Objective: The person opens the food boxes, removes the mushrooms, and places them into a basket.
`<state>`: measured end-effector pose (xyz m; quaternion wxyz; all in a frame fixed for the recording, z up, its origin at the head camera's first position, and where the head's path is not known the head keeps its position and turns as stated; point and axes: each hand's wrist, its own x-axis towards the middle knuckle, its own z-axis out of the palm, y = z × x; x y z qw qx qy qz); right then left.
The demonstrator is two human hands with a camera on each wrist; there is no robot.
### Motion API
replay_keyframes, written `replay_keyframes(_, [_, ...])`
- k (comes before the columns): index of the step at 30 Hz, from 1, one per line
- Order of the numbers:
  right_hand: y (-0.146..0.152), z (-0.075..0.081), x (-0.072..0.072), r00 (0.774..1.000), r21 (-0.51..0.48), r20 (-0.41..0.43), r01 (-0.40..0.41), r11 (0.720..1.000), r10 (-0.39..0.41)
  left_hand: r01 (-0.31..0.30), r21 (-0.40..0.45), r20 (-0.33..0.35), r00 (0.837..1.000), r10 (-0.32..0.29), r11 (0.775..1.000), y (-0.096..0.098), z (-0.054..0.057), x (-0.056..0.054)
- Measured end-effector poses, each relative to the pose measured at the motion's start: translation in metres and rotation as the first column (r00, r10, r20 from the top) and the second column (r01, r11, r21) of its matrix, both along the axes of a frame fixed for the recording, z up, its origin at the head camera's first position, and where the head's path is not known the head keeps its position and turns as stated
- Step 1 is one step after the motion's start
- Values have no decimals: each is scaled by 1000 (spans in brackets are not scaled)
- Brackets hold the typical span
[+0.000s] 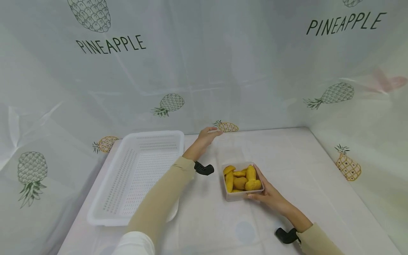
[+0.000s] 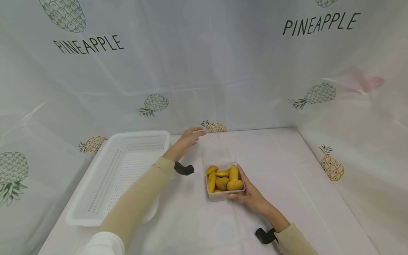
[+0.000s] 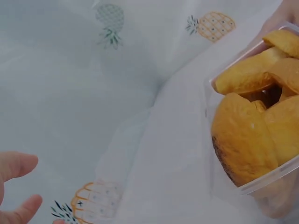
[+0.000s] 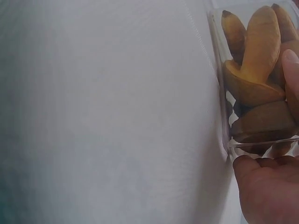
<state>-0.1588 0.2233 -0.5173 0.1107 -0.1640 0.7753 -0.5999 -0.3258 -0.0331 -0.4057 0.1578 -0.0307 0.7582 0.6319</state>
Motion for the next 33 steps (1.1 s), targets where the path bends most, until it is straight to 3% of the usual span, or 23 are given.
replay_keyframes(5, [1,-1,0,1000,-21,-2,-7,1000,7,52,-51,-51,997,-55,997,-4,9,3])
replay_keyframes(8, [1,-2,1,1000,-27,-6,-5,1000,5,147,-89,-84,984,-155,985,-9,16,9])
replay_keyframes(10, [1,-3,1,1000,-32,-4,-3,999,3,225,-118,-109,965,-238,967,-11,19,12])
replay_keyframes(16, [1,-4,1,1000,-34,12,4,999,-3,426,-165,-170,876,-451,889,-17,22,24])
replay_keyframes(23, [1,-2,2,999,-21,26,22,1000,-21,597,-216,-208,745,-634,773,-20,16,31])
replay_keyframes(29, [1,-2,0,1000,-15,19,16,1000,-16,700,-230,-224,638,-737,676,-21,10,32])
replay_keyframes(33, [1,-2,0,1000,-10,25,11,1000,-11,732,-268,-225,584,-780,626,-20,3,32])
